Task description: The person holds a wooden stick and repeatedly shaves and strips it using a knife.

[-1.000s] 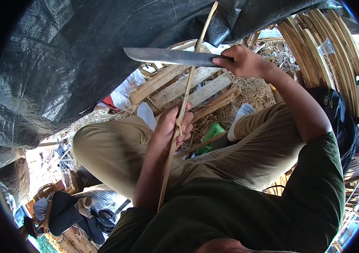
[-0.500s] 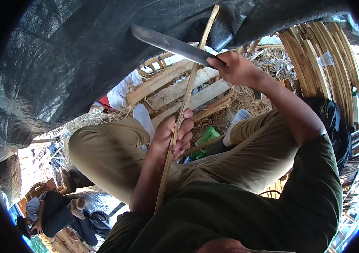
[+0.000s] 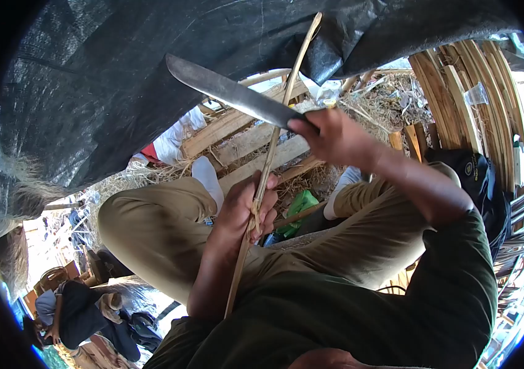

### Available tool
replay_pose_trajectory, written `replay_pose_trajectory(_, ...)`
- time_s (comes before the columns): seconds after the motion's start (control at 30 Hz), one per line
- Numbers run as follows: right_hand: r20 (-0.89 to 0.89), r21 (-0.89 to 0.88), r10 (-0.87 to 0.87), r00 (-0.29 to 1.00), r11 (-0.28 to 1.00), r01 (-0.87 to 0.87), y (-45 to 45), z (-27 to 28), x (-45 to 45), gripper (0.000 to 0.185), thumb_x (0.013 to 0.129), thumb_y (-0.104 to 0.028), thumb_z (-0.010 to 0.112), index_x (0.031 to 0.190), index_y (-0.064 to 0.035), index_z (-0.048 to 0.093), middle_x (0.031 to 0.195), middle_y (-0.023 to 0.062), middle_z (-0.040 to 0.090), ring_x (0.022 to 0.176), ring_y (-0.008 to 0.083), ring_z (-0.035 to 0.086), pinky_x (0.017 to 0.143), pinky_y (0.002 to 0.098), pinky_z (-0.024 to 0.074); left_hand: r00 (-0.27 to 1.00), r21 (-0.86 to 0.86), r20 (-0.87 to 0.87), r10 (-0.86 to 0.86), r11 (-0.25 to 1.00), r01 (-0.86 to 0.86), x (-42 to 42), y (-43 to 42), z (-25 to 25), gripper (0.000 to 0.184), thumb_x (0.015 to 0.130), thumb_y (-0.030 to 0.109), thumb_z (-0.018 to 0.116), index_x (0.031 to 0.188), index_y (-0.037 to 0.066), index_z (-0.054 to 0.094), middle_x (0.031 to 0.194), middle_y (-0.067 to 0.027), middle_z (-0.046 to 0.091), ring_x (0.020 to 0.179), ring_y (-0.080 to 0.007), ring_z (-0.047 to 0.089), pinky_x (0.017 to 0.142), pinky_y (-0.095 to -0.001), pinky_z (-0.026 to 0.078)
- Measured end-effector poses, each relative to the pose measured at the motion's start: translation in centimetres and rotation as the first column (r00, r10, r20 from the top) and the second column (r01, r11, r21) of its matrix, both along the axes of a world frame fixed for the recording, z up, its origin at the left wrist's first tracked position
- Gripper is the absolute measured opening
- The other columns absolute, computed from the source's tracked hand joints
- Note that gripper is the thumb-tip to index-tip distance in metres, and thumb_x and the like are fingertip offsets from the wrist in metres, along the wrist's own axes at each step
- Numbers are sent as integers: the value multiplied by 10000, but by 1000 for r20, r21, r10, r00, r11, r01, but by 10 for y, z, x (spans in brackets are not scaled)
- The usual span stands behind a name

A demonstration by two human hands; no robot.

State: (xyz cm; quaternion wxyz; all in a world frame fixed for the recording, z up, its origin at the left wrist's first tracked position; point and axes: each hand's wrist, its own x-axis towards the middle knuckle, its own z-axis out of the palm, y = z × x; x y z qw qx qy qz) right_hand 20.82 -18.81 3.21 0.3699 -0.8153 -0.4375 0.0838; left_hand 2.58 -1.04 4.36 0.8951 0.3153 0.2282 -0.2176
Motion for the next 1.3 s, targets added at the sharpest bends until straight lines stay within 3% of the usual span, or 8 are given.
replay_pose_trajectory(0.2, -55, -314, -20, 998, 950, 2, -11, 27, 36, 363, 1047, -300, 522, 899, 1, 663, 552, 115, 561, 487, 198, 589, 459, 371, 422, 999, 90, -32, 29, 996, -26, 1, -1, 1, 299, 1058, 389, 446, 1016, 107, 536, 542, 13, 433, 305, -105, 372, 304, -245, 311)
replay_pose_trajectory(0.3, 121, 25, 112, 986, 993, -116, 0, -5, -15, 327, 1047, -282, 510, 932, -1, 632, 711, 136, 628, 592, 223, 643, 521, 381, 458, 999, 109, -39, -15, 994, 19, 0, -2, 7, 351, 1060, 437, 432, 1019, 106, 540, 545, 14, 439, 314, -99, 380, 316, -245, 320)
replay_pose_trajectory(0.47, -218, -193, -85, 972, 980, 42, -6, 19, 25, 429, 1039, -335, 542, 787, 5, 608, 579, 152, 574, 495, 197, 602, 462, 408, 442, 1000, 161, -18, 20, 987, -17, -4, -3, 3, 369, 1063, 450, 417, 1026, 103, 537, 547, 10, 445, 326, -98, 396, 334, -244, 335)
replay_pose_trajectory(0.7, -115, 21, 295, 948, 955, -295, 0, 28, -37, 330, 1043, -259, 533, 866, 7, 618, 563, 144, 560, 451, 254, 586, 454, 430, 437, 1000, 232, -26, 1, 973, 5, -4, -7, 5, 403, 1058, 460, 422, 1016, 76, 533, 567, -2, 460, 329, -103, 410, 350, -237, 361)
replay_pose_trajectory(0.9, 53, -88, 28, 998, 996, -23, -8, 26, 8, 374, 1034, -243, 547, 781, 25, 610, 563, 177, 568, 436, 269, 588, 423, 409, 427, 999, 186, -40, 23, 982, -15, 2, -8, 11, 406, 1063, 453, 401, 1004, 69, 520, 575, -11, 459, 321, -110, 412, 317, -245, 345)
replay_pose_trajectory(0.97, -238, -132, 53, 970, 988, -86, -1, 34, -34, 379, 1025, -244, 567, 764, 29, 597, 549, 177, 552, 427, 282, 572, 424, 413, 418, 999, 112, -30, 20, 994, -17, -1, -8, 5, 356, 1066, 412, 403, 1003, 81, 516, 574, -12, 461, 316, -116, 409, 306, -249, 338)
replay_pose_trajectory(1.0, 108, 229, 129, 986, 962, -151, 9, 19, -45, 384, 1013, -263, 595, 747, 14, 588, 515, 144, 545, 416, 266, 556, 420, 402, 407, 999, 77, -28, 16, 997, -14, -3, -7, 1, 331, 1068, 392, 403, 1003, 87, 514, 573, -13, 462, 313, -119, 408, 301, -251, 335)
replay_pose_trajectory(1.3, -122, -1, 38, 992, 999, -38, -4, 12, -28, 396, 1033, -282, 561, 784, 15, 640, 534, 149, 575, 448, 237, 588, 437, 404, 420, 997, -305, 81, -19, 951, 43, -4, -4, -9, 133, 1046, 221, 372, 1044, 135, 473, 549, 2, 472, 307, -129, 412, 286, -256, 301)
